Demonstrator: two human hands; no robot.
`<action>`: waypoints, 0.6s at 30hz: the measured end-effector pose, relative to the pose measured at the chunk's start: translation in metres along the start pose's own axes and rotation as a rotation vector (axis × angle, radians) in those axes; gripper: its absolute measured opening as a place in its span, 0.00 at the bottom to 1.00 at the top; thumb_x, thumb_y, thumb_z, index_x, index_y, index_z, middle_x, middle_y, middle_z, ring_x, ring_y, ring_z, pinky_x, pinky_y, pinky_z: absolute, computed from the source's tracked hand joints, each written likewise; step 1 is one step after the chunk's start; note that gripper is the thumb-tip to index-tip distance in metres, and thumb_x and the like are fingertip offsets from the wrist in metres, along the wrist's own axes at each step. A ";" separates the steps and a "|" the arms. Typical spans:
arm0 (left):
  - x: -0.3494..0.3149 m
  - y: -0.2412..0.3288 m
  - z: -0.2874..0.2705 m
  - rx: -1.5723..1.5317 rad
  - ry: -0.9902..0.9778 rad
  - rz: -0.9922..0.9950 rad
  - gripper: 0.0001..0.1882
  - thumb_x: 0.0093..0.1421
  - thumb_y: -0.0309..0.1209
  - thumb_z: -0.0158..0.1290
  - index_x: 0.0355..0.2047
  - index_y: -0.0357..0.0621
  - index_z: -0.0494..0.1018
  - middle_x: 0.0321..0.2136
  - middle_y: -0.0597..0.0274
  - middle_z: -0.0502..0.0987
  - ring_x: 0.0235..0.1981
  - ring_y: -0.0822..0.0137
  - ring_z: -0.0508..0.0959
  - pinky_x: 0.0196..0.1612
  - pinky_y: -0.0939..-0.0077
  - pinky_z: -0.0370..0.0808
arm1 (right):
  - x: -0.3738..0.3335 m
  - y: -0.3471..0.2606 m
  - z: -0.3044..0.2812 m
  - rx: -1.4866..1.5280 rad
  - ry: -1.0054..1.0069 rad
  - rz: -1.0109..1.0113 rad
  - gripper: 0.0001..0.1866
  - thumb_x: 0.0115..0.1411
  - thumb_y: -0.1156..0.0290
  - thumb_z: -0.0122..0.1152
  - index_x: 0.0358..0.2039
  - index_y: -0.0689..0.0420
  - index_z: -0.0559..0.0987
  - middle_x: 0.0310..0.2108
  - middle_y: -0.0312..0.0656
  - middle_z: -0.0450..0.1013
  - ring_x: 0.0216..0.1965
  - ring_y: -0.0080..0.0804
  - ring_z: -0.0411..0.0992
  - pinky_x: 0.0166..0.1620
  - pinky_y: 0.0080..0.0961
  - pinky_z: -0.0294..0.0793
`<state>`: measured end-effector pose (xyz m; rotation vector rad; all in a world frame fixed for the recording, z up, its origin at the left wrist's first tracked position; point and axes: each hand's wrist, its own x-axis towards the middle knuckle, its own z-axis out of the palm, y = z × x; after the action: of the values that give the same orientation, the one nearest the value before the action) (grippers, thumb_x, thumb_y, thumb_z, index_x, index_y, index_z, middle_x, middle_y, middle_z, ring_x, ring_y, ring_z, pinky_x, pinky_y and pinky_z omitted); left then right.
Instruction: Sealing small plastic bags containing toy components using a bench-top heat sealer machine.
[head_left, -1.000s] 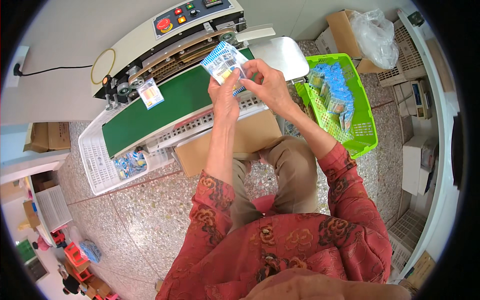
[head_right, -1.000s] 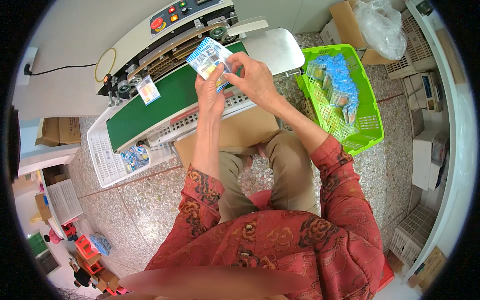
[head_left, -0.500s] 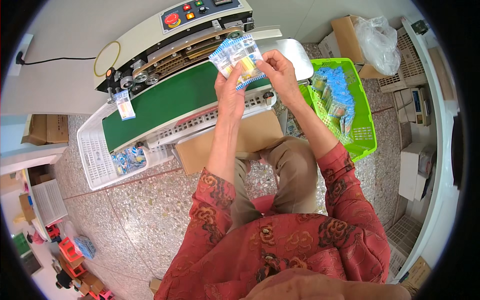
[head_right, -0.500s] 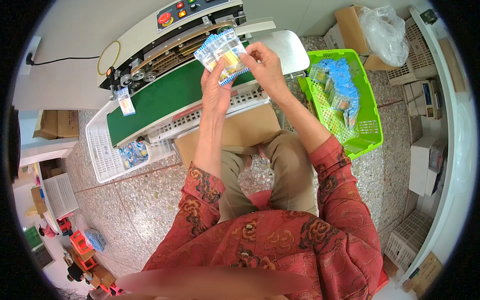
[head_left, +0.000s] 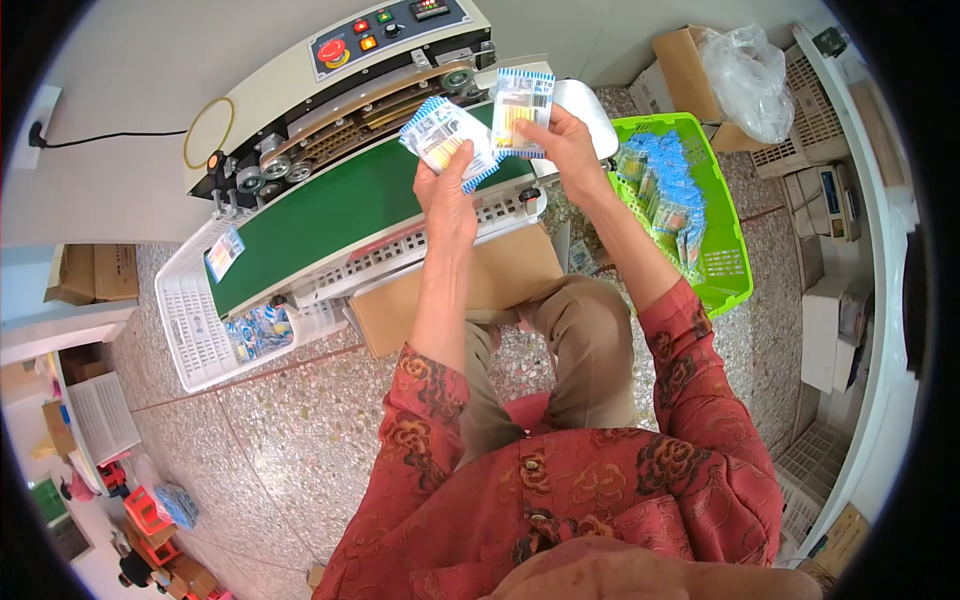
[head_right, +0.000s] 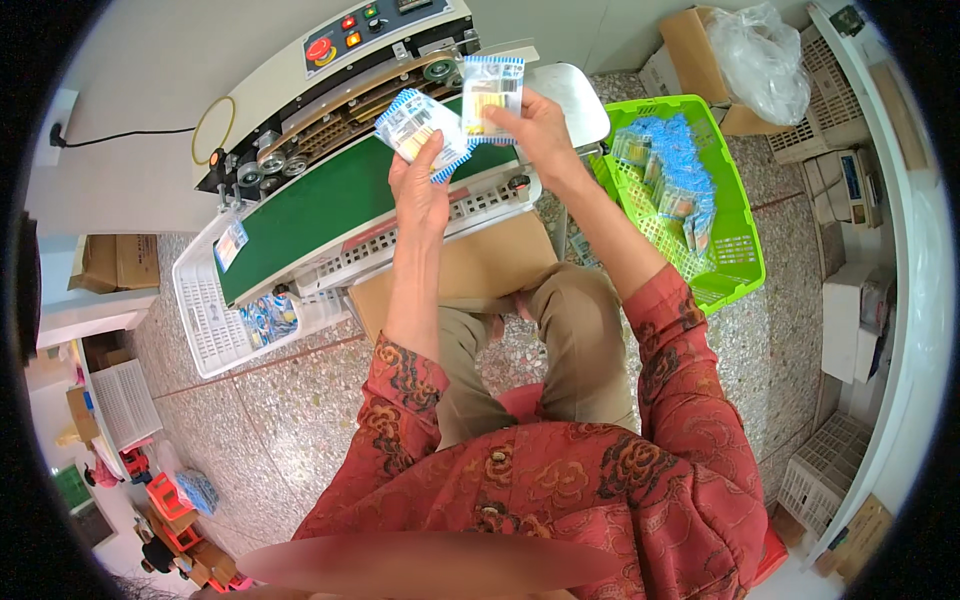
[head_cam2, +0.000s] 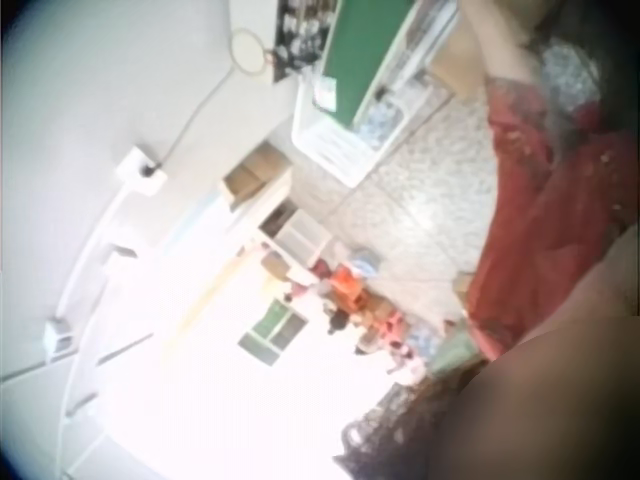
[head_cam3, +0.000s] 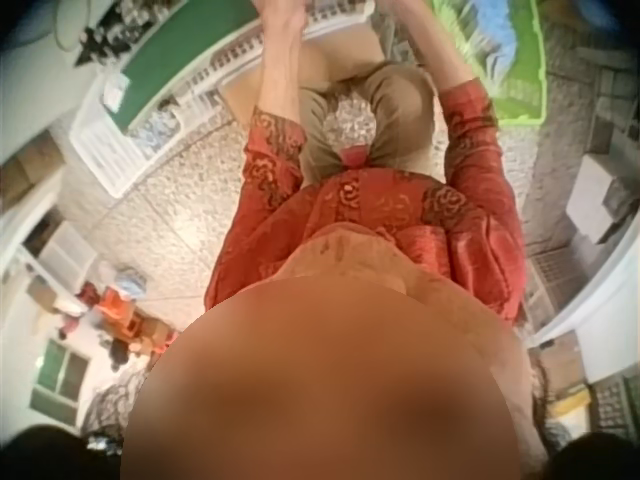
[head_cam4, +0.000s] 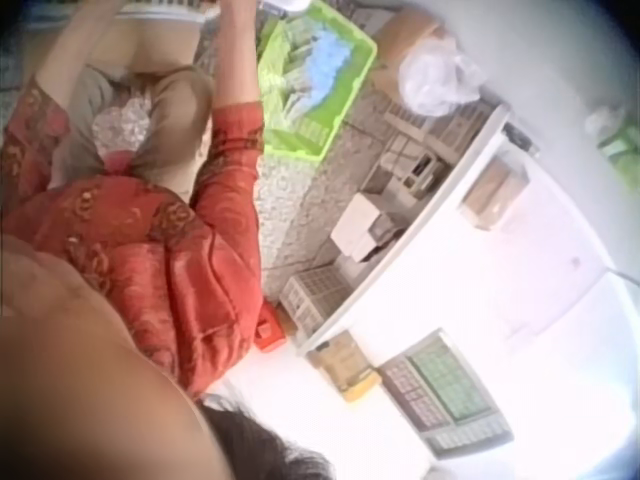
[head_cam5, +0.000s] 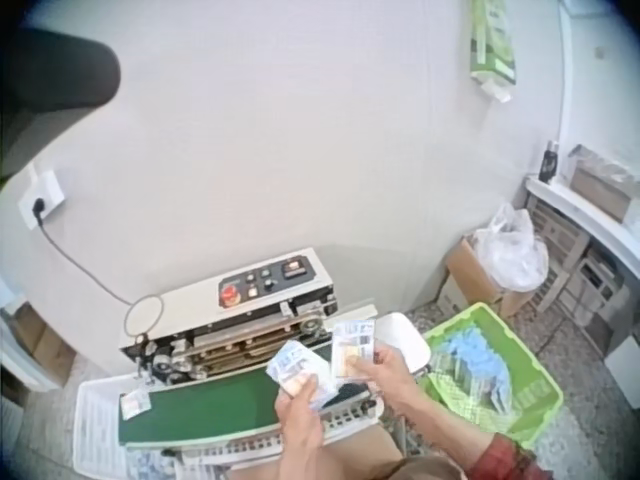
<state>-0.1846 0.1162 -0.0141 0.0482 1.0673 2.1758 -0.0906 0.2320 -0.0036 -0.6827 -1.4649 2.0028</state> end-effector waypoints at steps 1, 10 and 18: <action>0.000 0.001 -0.001 0.000 -0.003 0.001 0.16 0.49 0.21 0.55 0.39 0.40 0.67 0.34 0.63 0.74 0.33 0.73 0.74 0.37 0.78 0.72 | 0.007 -0.001 -0.005 0.000 0.000 -0.003 0.14 0.51 0.72 0.58 0.39 0.60 0.74 0.34 0.36 0.73 0.34 0.21 0.70 0.37 0.20 0.71; 0.000 0.005 -0.002 -0.019 -0.029 -0.024 0.15 0.50 0.22 0.55 0.39 0.39 0.67 0.34 0.63 0.73 0.34 0.73 0.74 0.37 0.78 0.72 | 0.066 0.019 -0.030 -0.253 0.063 0.295 0.14 0.49 0.68 0.60 0.36 0.58 0.76 0.32 0.35 0.73 0.32 0.20 0.69 0.34 0.17 0.67; 0.002 0.008 -0.008 -0.021 -0.047 -0.037 0.16 0.47 0.21 0.56 0.38 0.40 0.68 0.34 0.62 0.74 0.34 0.73 0.74 0.37 0.79 0.71 | 0.089 0.036 -0.008 -0.297 0.019 0.376 0.13 0.47 0.67 0.62 0.35 0.54 0.77 0.31 0.33 0.73 0.31 0.20 0.69 0.33 0.16 0.67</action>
<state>-0.1938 0.1091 -0.0138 0.0695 1.0114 2.1419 -0.1535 0.2907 -0.0468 -1.1734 -1.7453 2.0540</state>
